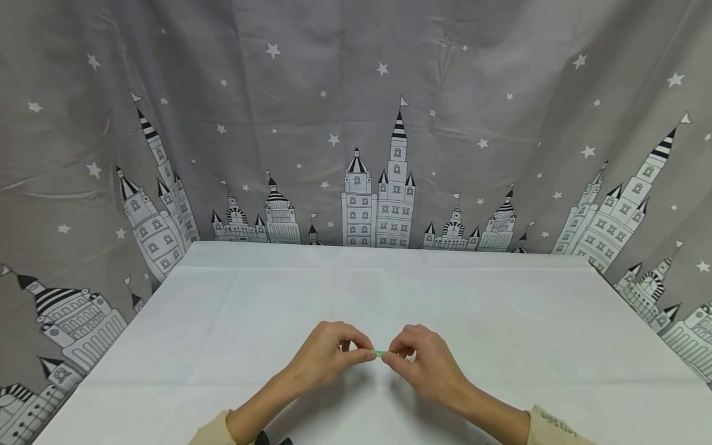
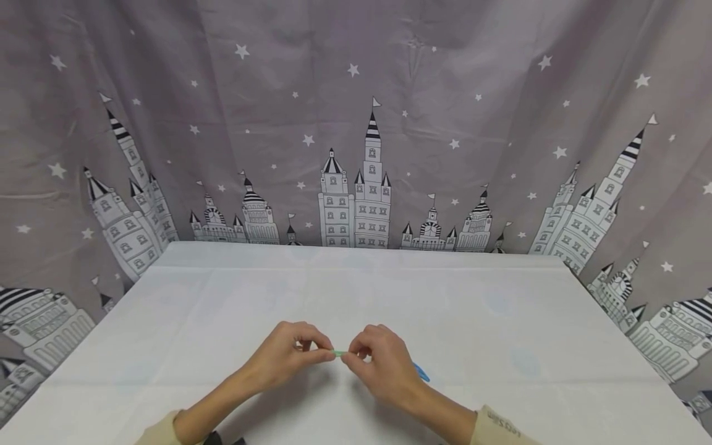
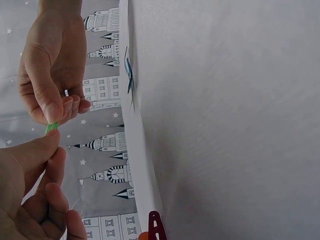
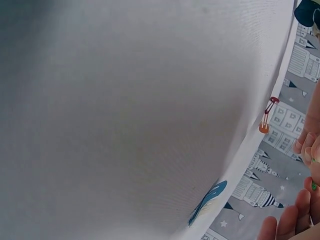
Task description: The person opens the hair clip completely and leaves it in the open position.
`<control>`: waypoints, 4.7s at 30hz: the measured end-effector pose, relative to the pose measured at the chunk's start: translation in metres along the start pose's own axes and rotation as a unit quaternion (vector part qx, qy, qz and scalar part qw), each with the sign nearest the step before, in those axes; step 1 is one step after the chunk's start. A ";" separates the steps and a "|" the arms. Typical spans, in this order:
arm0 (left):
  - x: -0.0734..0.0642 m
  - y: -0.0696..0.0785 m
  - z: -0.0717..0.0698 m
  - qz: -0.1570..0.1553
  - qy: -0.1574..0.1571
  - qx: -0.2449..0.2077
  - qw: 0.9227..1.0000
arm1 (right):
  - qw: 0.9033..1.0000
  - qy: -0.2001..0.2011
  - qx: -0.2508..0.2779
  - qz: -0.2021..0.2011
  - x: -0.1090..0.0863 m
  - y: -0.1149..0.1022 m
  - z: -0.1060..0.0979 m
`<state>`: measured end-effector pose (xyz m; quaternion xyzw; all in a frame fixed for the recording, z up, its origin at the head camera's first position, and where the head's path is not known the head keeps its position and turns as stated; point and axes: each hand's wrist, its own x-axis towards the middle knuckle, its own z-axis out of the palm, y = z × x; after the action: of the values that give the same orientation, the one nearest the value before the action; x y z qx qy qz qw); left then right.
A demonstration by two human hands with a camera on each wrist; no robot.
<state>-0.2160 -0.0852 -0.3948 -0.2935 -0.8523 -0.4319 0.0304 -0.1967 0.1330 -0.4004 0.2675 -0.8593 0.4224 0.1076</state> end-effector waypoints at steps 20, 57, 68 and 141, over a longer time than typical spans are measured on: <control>-0.002 0.003 0.001 0.010 0.020 0.028 0.999 | 0.999 0.036 -0.008 -0.036 0.000 0.002 0.004; -0.002 0.007 0.006 0.031 0.055 0.060 0.996 | 0.996 0.052 0.002 -0.076 -0.001 0.006 0.006; -0.002 0.004 0.008 0.005 0.040 0.041 0.998 | 0.999 0.025 0.011 -0.044 0.000 0.004 0.007; 0.008 -0.036 -0.013 -0.055 -0.031 0.066 0.996 | 0.995 -0.076 -0.011 0.071 0.032 0.015 0.027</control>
<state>-0.2442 -0.1075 -0.4107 -0.2568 -0.8945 -0.3660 -0.0004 -0.2303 0.1080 -0.4143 0.2363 -0.8863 0.3981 0.0149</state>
